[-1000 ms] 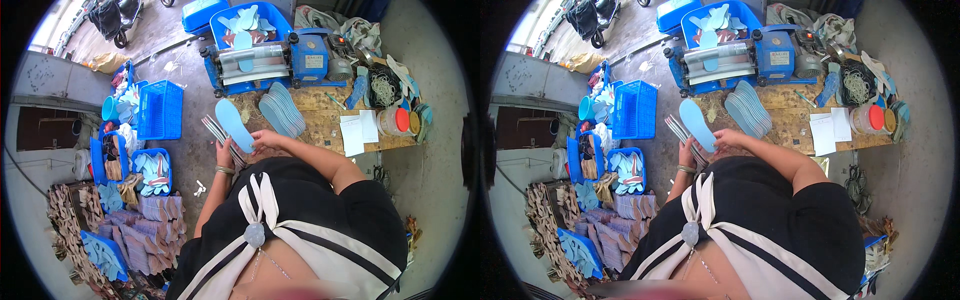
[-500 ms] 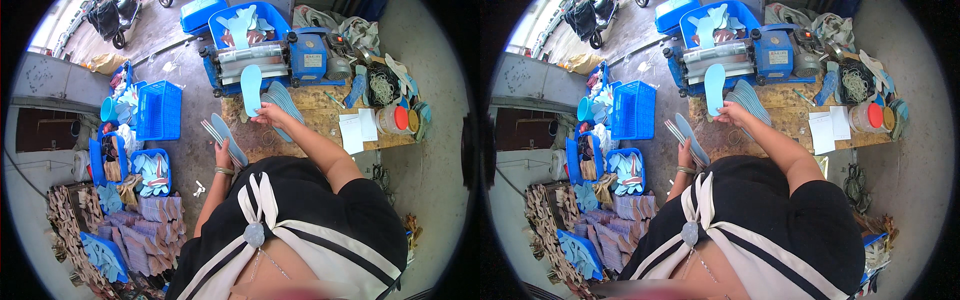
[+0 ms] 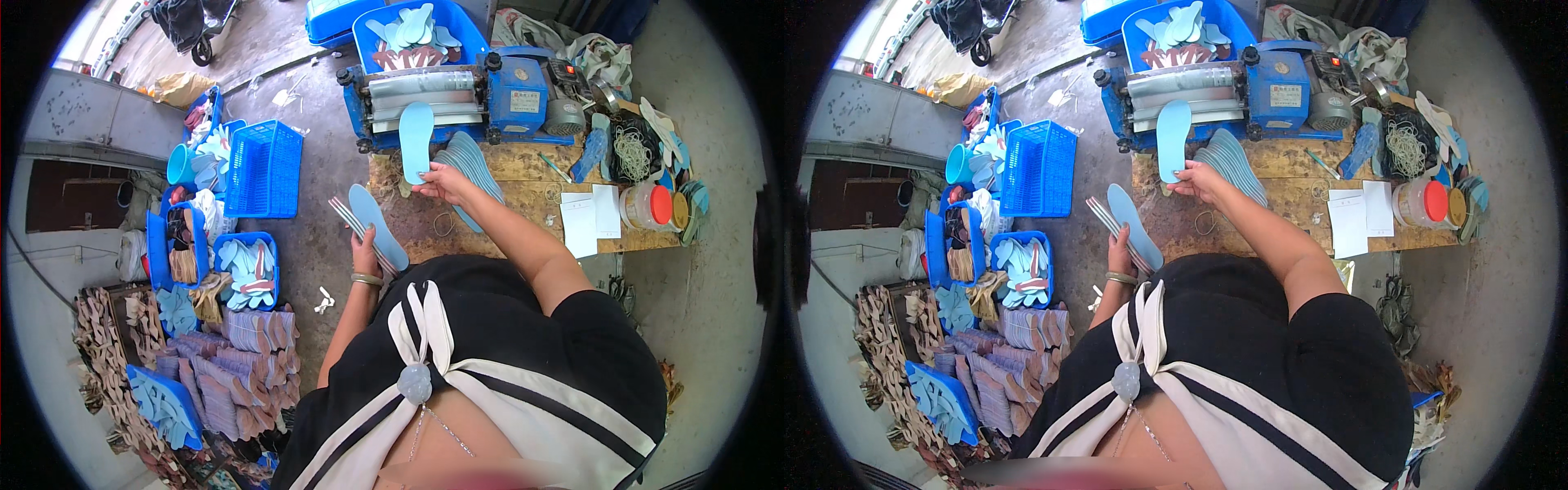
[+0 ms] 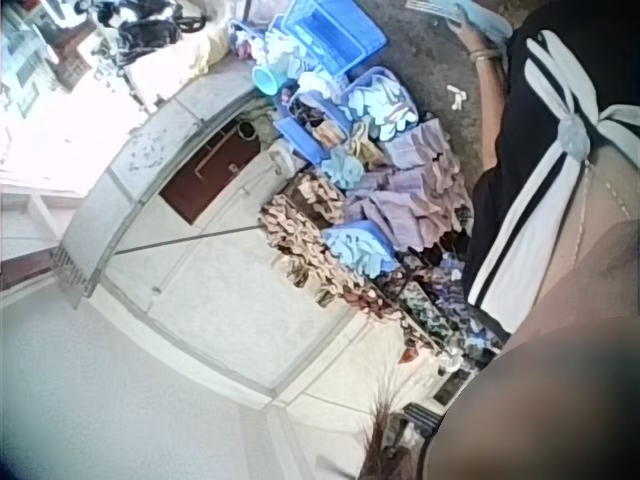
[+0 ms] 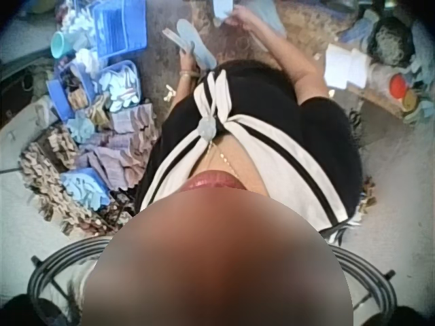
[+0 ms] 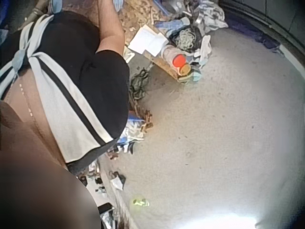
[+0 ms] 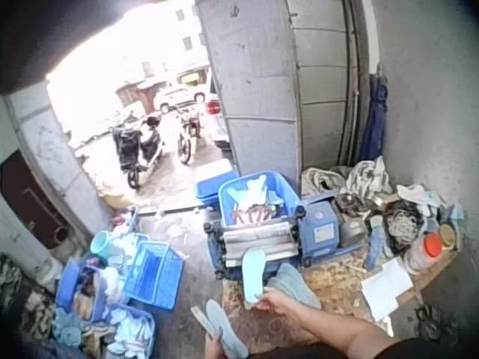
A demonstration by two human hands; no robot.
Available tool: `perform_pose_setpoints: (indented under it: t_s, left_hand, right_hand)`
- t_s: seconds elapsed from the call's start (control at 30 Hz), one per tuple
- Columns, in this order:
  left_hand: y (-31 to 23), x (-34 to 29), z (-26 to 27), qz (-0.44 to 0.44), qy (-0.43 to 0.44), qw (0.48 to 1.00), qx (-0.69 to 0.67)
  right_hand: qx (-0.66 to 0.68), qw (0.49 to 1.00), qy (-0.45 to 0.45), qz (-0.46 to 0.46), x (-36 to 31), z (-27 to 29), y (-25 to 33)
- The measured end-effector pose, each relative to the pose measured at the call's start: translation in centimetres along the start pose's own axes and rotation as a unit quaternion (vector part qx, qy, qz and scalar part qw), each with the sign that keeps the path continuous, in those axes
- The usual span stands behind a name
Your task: Organizing and stacking shoe insoles at a workstation and moving them to a storage bin.
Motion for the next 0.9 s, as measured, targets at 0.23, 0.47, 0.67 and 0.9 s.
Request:
perform_pose_setpoints:
  t_s: [0.23,0.47,0.67,0.9]
  left_hand:
    - [0.6,0.2,0.7,0.000,-0.004,1.000,-0.003]
    - [0.6,0.4,0.7,0.006,-0.007,1.000,0.005]
    - [-0.2,0.6,0.1,-0.019,0.003,1.000,-0.015]
    - [0.2,0.9,-0.8,0.004,0.032,0.998,-0.045]
  right_hand:
    - [0.006,1.000,0.010,0.014,2.0,-0.2,2.3]
    - [0.047,0.994,-0.001,0.094,3.2,0.4,3.6]
    - [-0.149,0.984,0.030,-0.096,0.4,0.8,-5.8]
    - [-0.237,0.931,0.208,-0.186,-5.8,-3.3,-12.1]
Point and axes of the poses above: each hand's wrist, its own x-axis towards the middle knuckle, its own z-axis out of the back of the hand, y = z × x, the point moved 9 cm from there along x, towards the middle knuckle, and after that the axes turned 14 degrees about x, right-handed, at the moved point
